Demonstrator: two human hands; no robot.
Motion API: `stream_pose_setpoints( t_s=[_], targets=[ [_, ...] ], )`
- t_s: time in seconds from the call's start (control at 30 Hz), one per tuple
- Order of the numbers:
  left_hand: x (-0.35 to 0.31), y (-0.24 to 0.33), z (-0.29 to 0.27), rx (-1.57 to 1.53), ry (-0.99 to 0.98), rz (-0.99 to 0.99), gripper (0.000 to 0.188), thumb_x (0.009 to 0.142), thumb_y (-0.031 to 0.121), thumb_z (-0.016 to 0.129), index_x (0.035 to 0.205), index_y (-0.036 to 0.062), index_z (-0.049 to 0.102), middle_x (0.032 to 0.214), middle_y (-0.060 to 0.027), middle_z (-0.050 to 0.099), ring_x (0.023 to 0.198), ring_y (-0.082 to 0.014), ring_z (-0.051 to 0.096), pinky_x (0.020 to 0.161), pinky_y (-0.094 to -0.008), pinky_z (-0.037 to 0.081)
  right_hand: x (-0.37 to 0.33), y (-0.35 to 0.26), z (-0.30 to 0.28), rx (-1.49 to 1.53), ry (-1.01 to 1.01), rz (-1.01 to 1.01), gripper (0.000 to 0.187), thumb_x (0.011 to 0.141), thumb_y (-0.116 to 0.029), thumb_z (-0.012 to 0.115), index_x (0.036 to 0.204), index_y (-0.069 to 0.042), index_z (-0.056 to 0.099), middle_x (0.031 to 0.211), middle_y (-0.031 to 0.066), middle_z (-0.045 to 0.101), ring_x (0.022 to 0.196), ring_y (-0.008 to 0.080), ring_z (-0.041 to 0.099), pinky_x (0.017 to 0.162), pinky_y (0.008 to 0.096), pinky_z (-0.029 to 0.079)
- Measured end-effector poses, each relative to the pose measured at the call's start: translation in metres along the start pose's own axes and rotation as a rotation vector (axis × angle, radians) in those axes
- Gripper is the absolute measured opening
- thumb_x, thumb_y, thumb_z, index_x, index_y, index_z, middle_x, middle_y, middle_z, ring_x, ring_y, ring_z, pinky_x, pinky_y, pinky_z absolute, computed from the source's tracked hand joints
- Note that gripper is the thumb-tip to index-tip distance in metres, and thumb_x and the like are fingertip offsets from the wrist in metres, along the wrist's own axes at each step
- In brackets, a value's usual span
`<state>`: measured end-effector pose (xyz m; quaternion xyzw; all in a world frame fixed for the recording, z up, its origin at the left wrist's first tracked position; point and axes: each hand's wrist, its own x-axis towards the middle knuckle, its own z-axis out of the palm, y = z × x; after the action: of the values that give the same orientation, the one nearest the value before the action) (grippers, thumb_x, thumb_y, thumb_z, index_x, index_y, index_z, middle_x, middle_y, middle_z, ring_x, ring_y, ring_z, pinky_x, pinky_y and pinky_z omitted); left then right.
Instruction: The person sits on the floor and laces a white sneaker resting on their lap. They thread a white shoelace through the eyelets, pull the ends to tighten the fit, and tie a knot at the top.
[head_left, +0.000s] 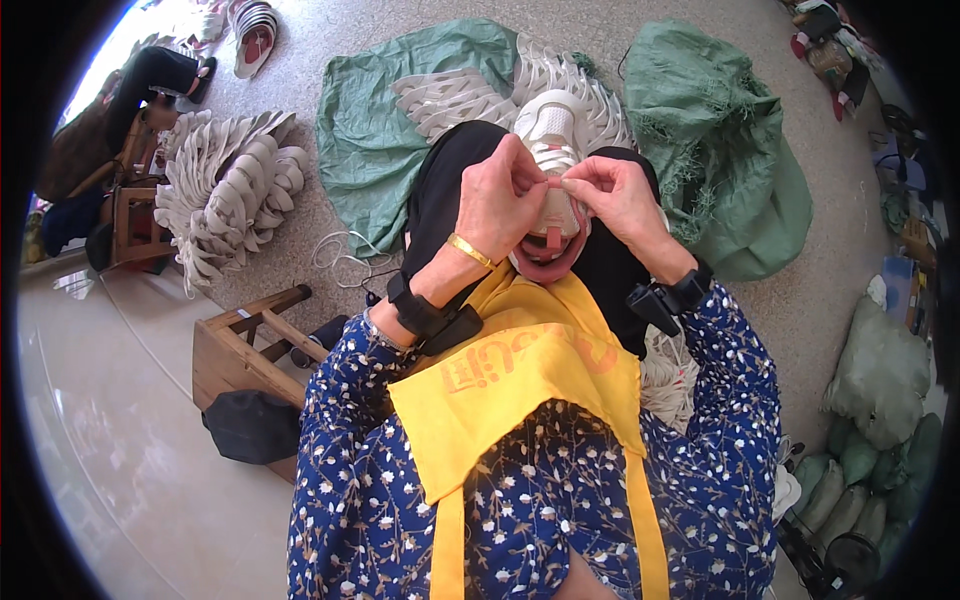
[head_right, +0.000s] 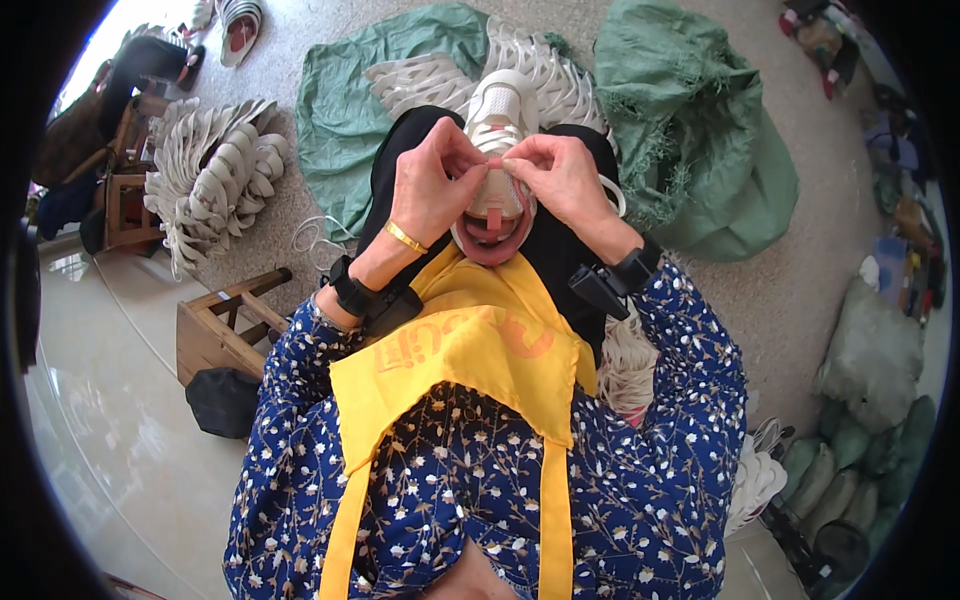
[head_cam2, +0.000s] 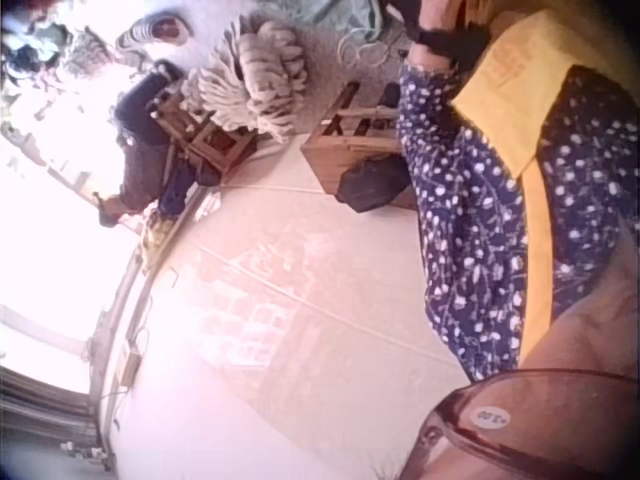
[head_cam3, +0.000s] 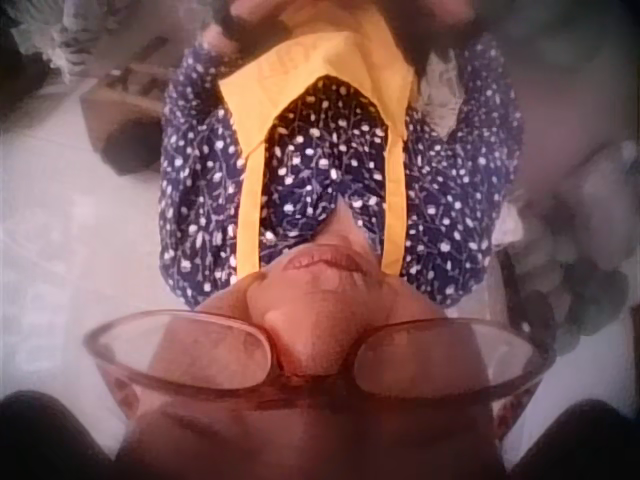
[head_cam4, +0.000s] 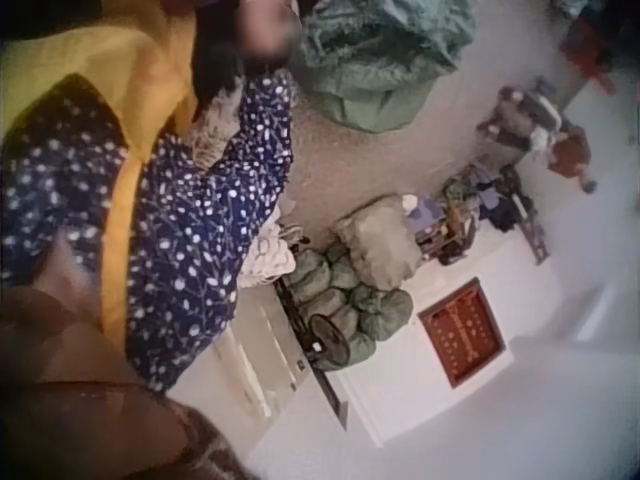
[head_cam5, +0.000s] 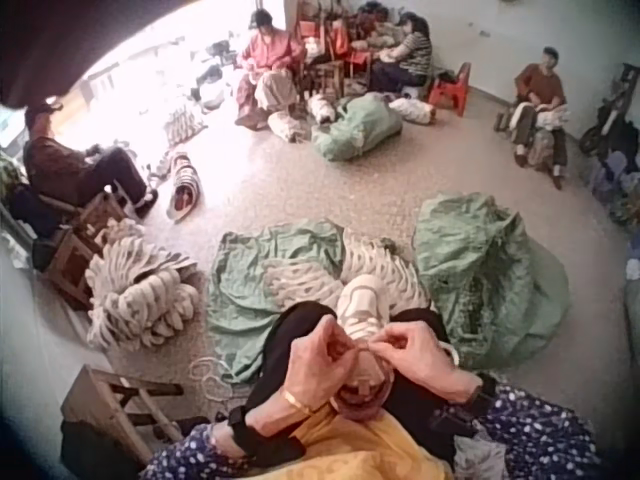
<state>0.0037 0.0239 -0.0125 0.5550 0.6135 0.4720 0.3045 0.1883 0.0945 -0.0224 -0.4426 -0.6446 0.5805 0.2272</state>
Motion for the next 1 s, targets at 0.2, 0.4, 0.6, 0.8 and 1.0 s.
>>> stream_pose_setpoints(
  t_s=[0.2,0.4,0.6,0.8,1.0],
  targets=[
    [-0.003,0.003,0.000,0.076,-0.009,0.019,0.022,0.080,-0.001,0.076,0.087,0.0013,0.055,0.078,-0.0073,0.072,0.066,-0.0137,0.069,0.061,-0.0279,0.054,-0.008,-0.021,0.002,-0.291,0.076,-0.042,0.014,0.090,-0.014,0.071,0.089,0.001,0.070,0.073,0.0101,0.072,0.067,0.0143,0.070,0.063,0.0301,0.054],
    [-0.002,0.001,0.001,0.255,0.016,0.175,0.024,0.078,0.000,0.076,0.087,0.0027,0.054,0.075,-0.0083,0.065,0.066,-0.0224,0.070,0.059,-0.0327,0.053,-0.003,-0.017,0.008,-0.463,0.137,-0.297,0.018,0.086,-0.016,0.073,0.091,0.001,0.069,0.074,0.0129,0.071,0.066,0.0185,0.070,0.061,0.0343,0.053],
    [0.000,0.010,-0.004,0.287,0.022,0.197,0.023,0.079,0.000,0.073,0.085,0.0029,0.052,0.072,-0.0083,0.063,0.066,-0.0236,0.070,0.059,-0.0326,0.053,-0.013,-0.029,-0.017,-0.331,-0.008,-0.076,0.017,0.082,-0.013,0.073,0.092,0.001,0.070,0.071,0.0091,0.070,0.064,0.0160,0.066,0.060,0.0345,0.051],
    [-0.004,0.011,-0.028,0.289,0.029,0.079,0.023,0.079,-0.003,0.072,0.084,0.0031,0.050,0.072,-0.0077,0.068,0.066,-0.0172,0.070,0.061,-0.0284,0.053,-0.027,-0.040,-0.044,-0.412,-0.056,-0.067,0.016,0.081,-0.012,0.072,0.090,0.001,0.069,0.066,0.0061,0.064,0.060,0.0124,0.059,0.057,0.0302,0.047],
    [-0.009,0.001,-0.056,0.160,0.009,0.019,0.022,0.082,-0.004,0.074,0.087,0.0014,0.053,0.080,-0.0050,0.069,0.075,-0.0110,0.069,0.068,-0.0256,0.056,-0.026,-0.036,-0.065,-0.354,-0.093,-0.024,0.015,0.081,-0.012,0.074,0.089,0.000,0.069,0.065,-0.0026,0.057,0.057,0.0039,0.049,0.052,0.0255,0.040]
  ],
)
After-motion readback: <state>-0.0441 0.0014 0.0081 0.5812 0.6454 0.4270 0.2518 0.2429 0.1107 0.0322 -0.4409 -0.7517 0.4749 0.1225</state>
